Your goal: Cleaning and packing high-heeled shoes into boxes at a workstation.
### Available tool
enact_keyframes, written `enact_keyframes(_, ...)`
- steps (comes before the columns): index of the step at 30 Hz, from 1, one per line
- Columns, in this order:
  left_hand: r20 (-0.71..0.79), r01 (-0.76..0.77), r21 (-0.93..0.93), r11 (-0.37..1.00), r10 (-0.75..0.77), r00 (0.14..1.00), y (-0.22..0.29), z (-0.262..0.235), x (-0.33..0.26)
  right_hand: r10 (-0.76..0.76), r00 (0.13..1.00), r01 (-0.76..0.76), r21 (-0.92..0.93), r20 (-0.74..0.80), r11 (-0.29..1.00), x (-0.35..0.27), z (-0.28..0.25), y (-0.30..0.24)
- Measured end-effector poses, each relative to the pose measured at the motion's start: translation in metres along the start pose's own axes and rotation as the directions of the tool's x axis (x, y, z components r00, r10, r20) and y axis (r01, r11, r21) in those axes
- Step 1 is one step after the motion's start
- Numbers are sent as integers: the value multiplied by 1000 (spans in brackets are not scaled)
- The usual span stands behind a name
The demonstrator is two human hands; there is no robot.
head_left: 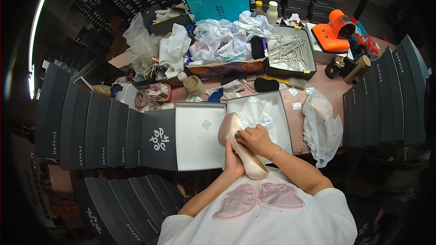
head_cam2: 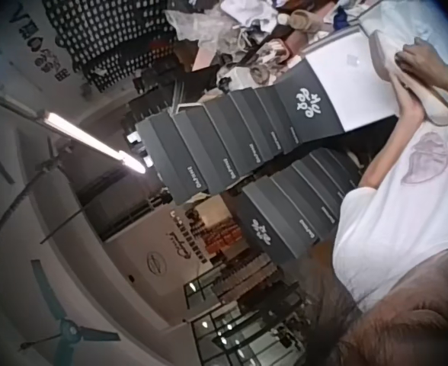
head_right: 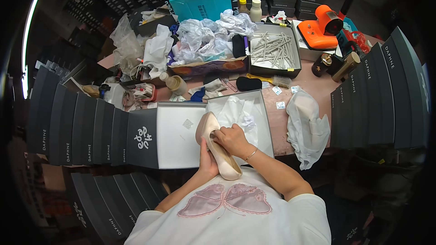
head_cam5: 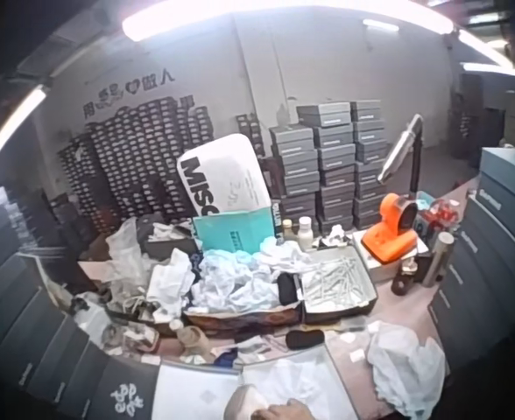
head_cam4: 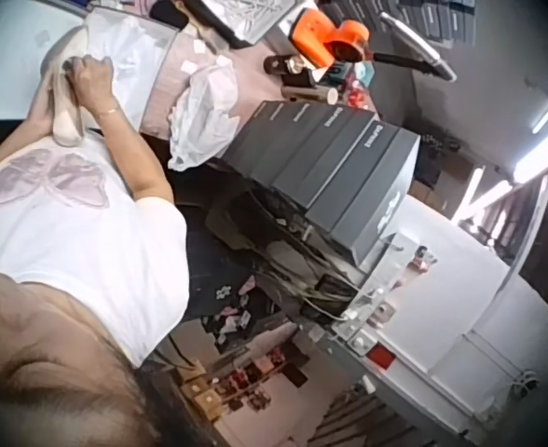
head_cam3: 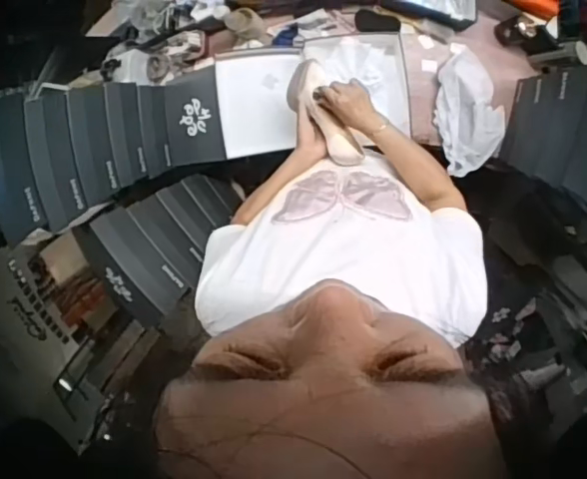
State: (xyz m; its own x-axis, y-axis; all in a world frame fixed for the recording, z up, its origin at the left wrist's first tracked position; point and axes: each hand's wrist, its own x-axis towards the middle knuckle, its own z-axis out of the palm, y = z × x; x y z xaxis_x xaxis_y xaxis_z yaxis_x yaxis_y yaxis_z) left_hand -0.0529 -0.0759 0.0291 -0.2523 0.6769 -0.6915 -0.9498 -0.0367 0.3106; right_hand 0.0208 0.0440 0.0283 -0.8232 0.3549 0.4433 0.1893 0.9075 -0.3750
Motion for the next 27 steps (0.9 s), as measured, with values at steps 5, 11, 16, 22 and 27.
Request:
enact_keyframes(5, 37, -30, 20, 999, 29, 999, -4, 8, -3, 144, 987, -130, 176, -72, 976, -8, -6, -1)
enact_keyframes(11, 11, 40, -88, 995, -39, 999, 16, 13, -5, 315, 944, -283, -241, 103, 928, -62, -23, 70)
enact_keyframes(16, 49, 55, 11, 998, -56, 997, 16, 5, 0, 226, 963, -200, -175, 144, 964, -43, -7, 48)
enact_keyframes(22, 54, -15, 66, 998, 11, 998, 0, 13, -9, -171, 944, 218, -144, 282, 965, 10, -10, -1)
enact_keyframes(27, 70, 8, 31, 999, -10, 997, -6, 1, -8, -186, 962, 201, -56, 200, 978, -1, -5, 0)
